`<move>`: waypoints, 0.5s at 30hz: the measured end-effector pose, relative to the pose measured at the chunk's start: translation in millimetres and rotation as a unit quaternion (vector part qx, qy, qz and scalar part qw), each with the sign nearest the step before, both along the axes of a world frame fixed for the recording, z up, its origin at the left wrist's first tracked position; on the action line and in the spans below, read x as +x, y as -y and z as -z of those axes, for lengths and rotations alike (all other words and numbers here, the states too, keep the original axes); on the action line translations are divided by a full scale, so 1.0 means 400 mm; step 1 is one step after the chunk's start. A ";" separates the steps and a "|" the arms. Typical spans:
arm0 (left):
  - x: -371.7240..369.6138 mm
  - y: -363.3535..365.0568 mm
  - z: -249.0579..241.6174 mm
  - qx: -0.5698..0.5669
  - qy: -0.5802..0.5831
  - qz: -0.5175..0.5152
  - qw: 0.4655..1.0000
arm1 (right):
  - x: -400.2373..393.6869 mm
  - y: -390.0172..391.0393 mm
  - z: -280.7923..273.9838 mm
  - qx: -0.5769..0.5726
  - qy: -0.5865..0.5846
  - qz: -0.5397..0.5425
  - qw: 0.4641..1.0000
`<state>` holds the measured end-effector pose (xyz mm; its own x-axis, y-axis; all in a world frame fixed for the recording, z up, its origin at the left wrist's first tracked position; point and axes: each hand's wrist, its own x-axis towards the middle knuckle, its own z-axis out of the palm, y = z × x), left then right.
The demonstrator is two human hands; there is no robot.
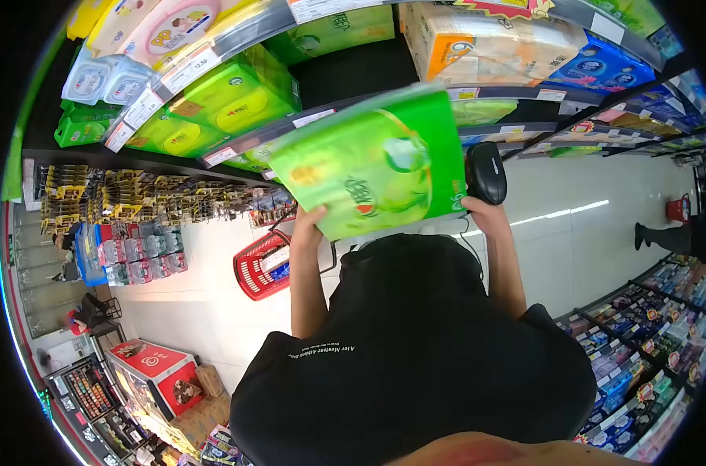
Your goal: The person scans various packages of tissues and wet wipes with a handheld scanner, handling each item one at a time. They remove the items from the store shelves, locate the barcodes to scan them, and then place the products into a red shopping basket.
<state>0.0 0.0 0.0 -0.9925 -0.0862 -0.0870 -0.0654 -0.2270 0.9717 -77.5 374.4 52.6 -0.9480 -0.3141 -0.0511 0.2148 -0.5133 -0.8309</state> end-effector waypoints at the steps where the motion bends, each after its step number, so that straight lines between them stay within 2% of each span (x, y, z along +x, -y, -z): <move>1: 0.001 -0.008 0.001 0.082 0.022 -0.047 0.995 | 0.011 0.003 -0.046 0.015 -0.041 -0.027 0.999; 2: 0.000 -0.013 0.001 0.162 0.046 -0.093 0.981 | 0.020 0.003 -0.087 0.030 -0.081 -0.052 0.995; 3: -0.021 0.004 -0.035 0.128 0.053 -0.091 0.986 | 0.013 0.012 -0.088 -0.004 -0.073 -0.045 0.996; 5: -0.034 -0.057 -0.037 0.318 0.018 -0.138 0.938 | 0.022 -0.022 -0.144 0.062 -0.114 -0.119 0.984; 7: -0.026 -0.119 -0.034 0.306 0.022 -0.163 0.938 | 0.023 -0.028 -0.174 0.067 -0.142 -0.133 0.979; 9: -0.024 -0.151 -0.039 0.379 0.009 -0.118 0.918 | 0.020 -0.023 -0.182 0.093 -0.237 -0.162 0.954; 10: -0.026 -0.146 -0.016 0.383 -0.006 -0.091 0.919 | 0.026 -0.025 -0.189 0.075 -0.232 -0.173 0.954; 13: -0.005 -0.163 -0.002 0.366 -0.025 -0.107 0.924 | 0.030 -0.033 -0.202 0.081 -0.216 -0.199 0.952; 15: 0.010 -0.177 0.000 0.352 -0.044 -0.121 0.927 | 0.027 -0.032 -0.212 0.081 -0.194 -0.162 0.964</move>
<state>3.9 70.9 -0.1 -0.9575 -0.2600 -0.1252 0.1431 -0.8047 0.5762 -66.8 387.3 137.4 -0.7598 -0.6141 0.2135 -0.0009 -0.3274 -0.9449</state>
